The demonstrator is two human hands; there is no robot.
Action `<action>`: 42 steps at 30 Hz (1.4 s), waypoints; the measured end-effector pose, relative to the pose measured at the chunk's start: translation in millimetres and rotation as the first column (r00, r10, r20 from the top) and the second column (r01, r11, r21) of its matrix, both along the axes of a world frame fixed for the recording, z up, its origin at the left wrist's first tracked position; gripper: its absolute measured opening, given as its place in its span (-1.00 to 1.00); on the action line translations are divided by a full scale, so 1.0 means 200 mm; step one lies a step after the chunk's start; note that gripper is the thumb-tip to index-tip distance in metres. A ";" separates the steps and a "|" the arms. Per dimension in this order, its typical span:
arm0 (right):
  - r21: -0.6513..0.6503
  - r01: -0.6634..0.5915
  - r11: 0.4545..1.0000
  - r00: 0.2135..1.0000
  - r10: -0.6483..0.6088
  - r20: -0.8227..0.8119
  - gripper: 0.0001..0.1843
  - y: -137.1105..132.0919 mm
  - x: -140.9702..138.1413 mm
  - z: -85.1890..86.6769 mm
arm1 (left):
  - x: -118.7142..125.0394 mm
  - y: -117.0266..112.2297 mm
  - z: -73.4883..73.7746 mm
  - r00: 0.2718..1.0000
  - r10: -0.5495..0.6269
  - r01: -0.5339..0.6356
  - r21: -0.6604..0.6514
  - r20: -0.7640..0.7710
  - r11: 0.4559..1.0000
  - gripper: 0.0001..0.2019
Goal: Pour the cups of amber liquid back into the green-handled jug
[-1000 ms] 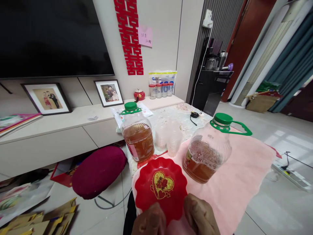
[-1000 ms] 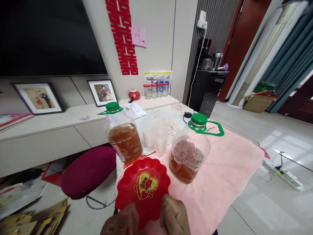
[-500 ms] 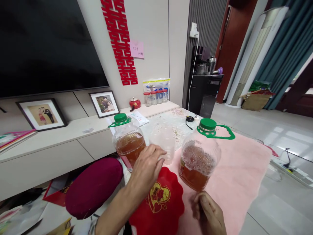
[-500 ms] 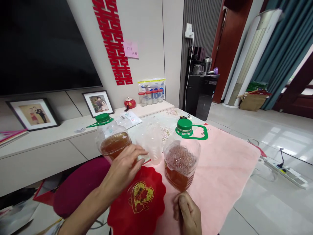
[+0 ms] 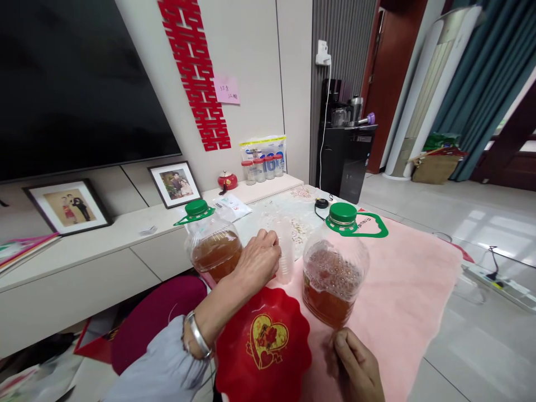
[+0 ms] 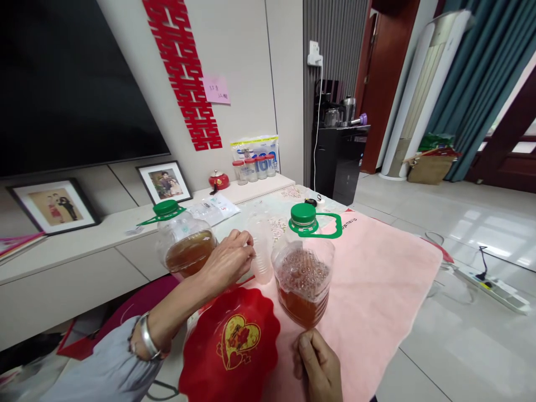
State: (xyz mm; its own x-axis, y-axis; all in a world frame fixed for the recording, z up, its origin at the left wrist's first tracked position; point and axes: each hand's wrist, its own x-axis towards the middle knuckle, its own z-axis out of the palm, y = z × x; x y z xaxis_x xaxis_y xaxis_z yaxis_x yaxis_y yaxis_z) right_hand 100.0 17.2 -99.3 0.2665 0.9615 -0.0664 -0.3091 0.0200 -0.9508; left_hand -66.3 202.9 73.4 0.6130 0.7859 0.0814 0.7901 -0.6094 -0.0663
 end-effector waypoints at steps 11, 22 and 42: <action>-0.030 0.024 0.999 0.997 -0.022 0.070 -0.37 0.00 0.00 0.01 | -0.04 0.02 -0.02 0.989 -0.012 0.021 -0.053 0.149 0.998 -0.92; -0.042 0.088 0.995 0.994 -0.085 0.066 -0.36 -0.01 -0.04 0.10 | -0.04 -0.05 0.10 0.996 0.006 -0.001 -0.061 0.086 0.998 -0.74; 0.056 0.138 0.989 0.990 -0.138 -0.004 -0.48 -0.01 0.01 0.04 | -0.22 -0.32 0.34 0.989 0.096 -0.116 0.178 0.114 0.977 -0.73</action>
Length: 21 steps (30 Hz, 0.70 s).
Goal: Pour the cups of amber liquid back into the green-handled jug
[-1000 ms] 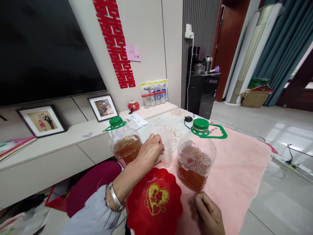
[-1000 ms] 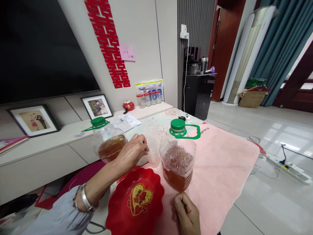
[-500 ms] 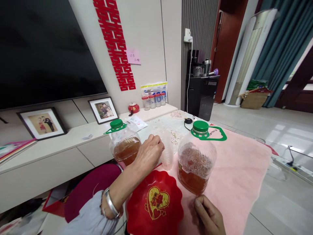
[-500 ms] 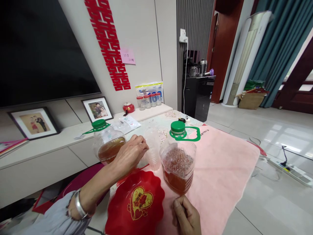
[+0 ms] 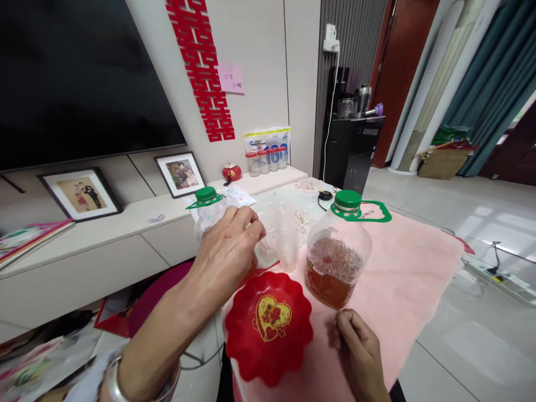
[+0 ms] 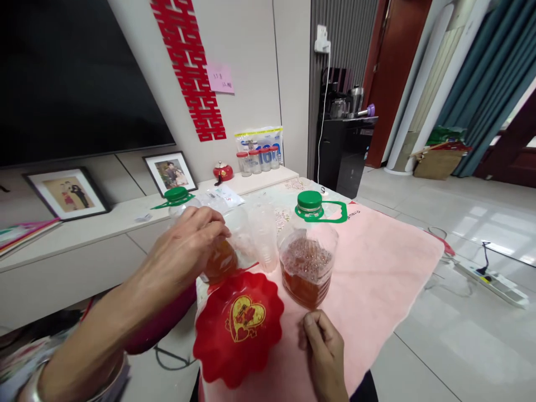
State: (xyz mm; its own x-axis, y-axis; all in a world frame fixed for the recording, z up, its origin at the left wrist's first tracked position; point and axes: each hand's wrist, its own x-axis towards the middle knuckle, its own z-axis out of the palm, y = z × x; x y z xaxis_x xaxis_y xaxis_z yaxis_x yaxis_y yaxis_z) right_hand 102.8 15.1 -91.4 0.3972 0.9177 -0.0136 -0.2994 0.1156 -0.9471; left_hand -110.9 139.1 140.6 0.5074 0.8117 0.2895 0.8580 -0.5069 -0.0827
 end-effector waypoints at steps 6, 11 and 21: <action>0.070 0.114 0.991 0.993 -0.111 -0.045 -0.53 0.02 0.00 0.00 | -0.09 -0.23 -0.26 0.993 -0.033 0.020 -0.106 -0.118 0.994 -0.74; 0.147 0.149 0.978 0.982 -0.163 0.094 -0.56 0.01 0.01 0.10 | -0.12 -0.30 -0.59 0.988 -0.078 0.076 -0.019 -0.134 0.997 -0.75; 0.522 0.058 0.851 0.507 -0.476 0.719 -0.82 0.20 0.42 1.04 | -0.17 -0.32 -0.91 0.992 -0.112 0.122 0.213 -0.059 0.969 -0.62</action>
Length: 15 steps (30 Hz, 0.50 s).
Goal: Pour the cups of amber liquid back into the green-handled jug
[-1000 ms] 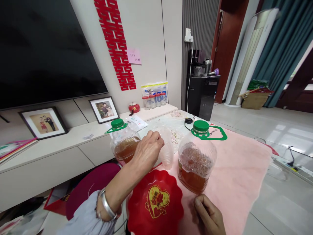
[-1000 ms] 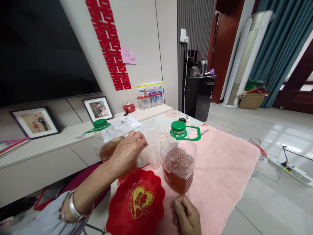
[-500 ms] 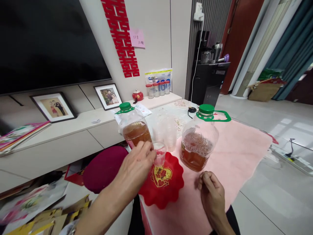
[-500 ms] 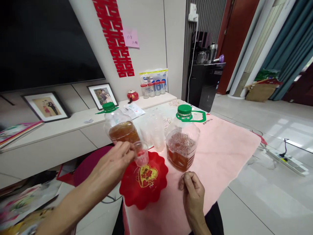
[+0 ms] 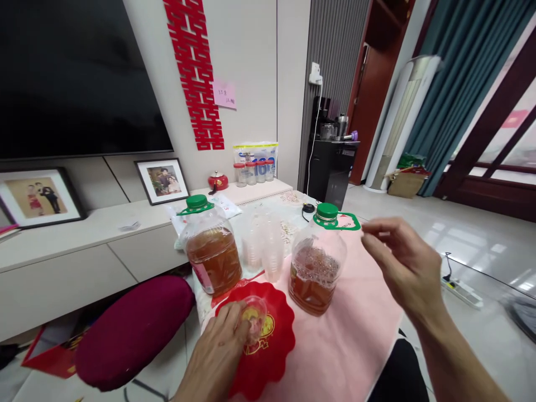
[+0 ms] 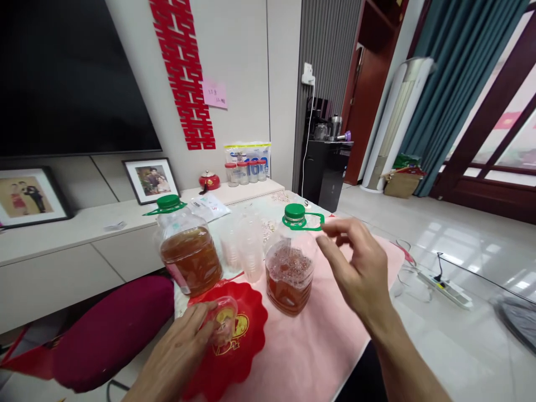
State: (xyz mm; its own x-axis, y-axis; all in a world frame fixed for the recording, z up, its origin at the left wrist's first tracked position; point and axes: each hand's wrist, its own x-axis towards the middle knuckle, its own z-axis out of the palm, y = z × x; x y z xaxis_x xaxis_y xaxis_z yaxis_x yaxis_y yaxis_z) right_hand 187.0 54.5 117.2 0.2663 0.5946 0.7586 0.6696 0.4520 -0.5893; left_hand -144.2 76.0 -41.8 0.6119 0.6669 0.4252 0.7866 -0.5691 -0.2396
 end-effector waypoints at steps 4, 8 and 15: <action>-0.098 0.014 0.995 0.892 0.032 0.452 -0.54 0.20 0.02 0.28 | -0.01 0.01 -0.05 0.999 -0.018 0.017 0.045 0.029 0.999 -0.62; -0.337 0.149 0.930 0.746 0.118 0.655 -0.40 0.29 -0.01 0.37 | -0.01 0.01 -0.01 0.993 -0.090 0.078 0.153 0.074 0.985 -0.66; -0.536 0.151 0.830 0.733 0.270 0.625 -0.65 0.33 -0.03 0.46 | 0.04 -0.01 0.08 0.978 -0.152 0.100 0.313 0.144 0.944 -0.67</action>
State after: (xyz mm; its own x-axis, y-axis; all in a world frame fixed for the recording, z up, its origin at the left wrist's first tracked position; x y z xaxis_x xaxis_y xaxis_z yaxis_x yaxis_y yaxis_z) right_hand 180.0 120.3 209.4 -0.2181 0.9355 0.2781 0.9501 0.2687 -0.1586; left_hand -137.1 74.2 -25.3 0.5872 0.4132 0.6960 0.7562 -0.5868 -0.2896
